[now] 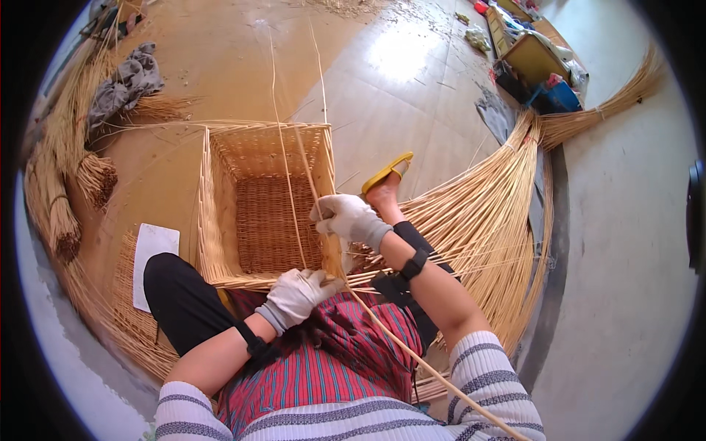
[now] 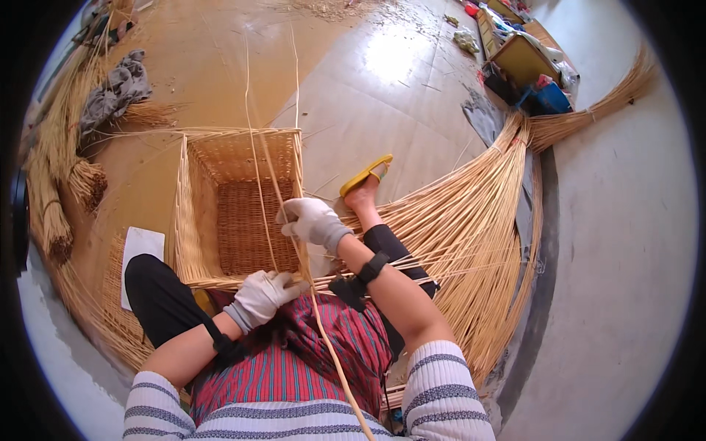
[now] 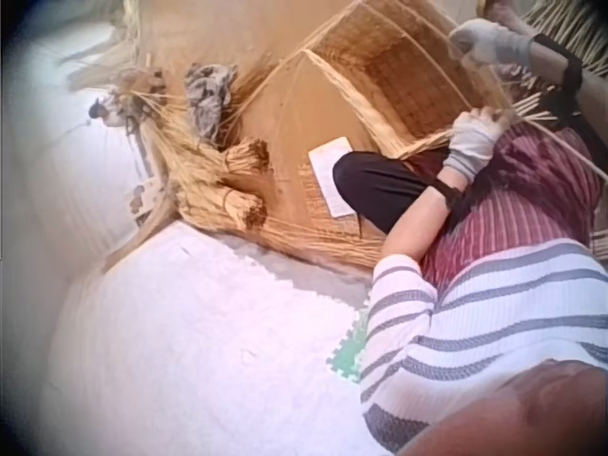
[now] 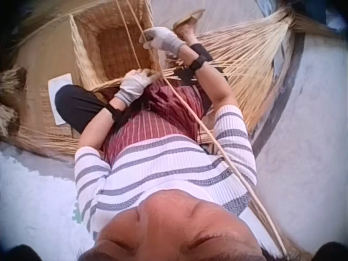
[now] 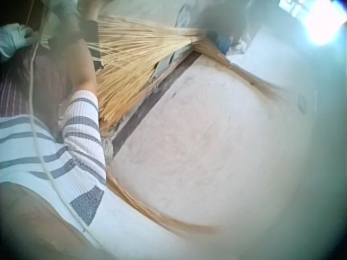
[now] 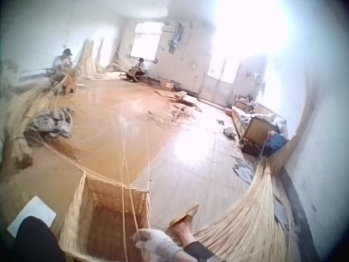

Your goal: Weaving a basket using long straw materials.

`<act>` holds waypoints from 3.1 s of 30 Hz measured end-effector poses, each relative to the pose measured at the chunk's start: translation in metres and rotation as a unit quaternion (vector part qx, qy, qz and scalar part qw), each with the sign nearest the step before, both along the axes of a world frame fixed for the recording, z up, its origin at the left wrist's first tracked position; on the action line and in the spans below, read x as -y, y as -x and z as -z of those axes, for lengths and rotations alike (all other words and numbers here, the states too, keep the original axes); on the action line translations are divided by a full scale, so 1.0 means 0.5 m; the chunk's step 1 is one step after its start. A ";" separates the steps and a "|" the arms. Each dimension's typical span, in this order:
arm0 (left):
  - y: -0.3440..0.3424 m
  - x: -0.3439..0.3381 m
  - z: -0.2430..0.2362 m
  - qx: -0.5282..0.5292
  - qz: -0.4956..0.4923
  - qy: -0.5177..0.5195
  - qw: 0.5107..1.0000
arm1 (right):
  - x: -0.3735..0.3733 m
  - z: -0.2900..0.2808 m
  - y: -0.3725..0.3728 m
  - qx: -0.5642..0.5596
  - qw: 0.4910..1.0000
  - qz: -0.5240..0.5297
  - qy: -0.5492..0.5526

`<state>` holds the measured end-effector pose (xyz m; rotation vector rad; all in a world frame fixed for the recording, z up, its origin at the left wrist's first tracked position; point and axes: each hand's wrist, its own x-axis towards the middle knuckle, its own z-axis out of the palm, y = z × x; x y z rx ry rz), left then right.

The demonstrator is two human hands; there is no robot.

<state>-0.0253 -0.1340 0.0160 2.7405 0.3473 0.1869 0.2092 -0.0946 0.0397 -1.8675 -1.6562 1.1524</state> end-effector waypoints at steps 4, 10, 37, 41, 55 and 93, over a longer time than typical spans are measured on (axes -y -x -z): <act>-0.028 -0.028 0.000 0.176 0.055 -0.064 0.981 | -0.013 0.048 -0.034 -0.121 0.990 0.007 0.072; -0.062 -0.074 0.033 0.143 0.126 0.152 0.970 | -0.131 0.033 -0.113 -0.350 0.918 0.182 0.041; -0.082 -0.090 0.063 0.169 0.153 0.297 0.927 | -0.045 0.159 -0.018 0.179 0.905 0.130 -0.363; -0.083 -0.090 0.060 0.115 0.152 0.295 0.936 | -0.002 0.165 -0.021 0.228 0.897 0.099 -0.366; -0.063 -0.022 0.084 0.237 0.066 0.188 0.951 | -0.023 -0.138 0.129 0.231 0.964 -0.127 0.022; -0.050 -0.024 0.027 0.228 -0.033 0.356 0.905 | 0.132 0.031 0.021 0.322 0.896 0.067 -0.299</act>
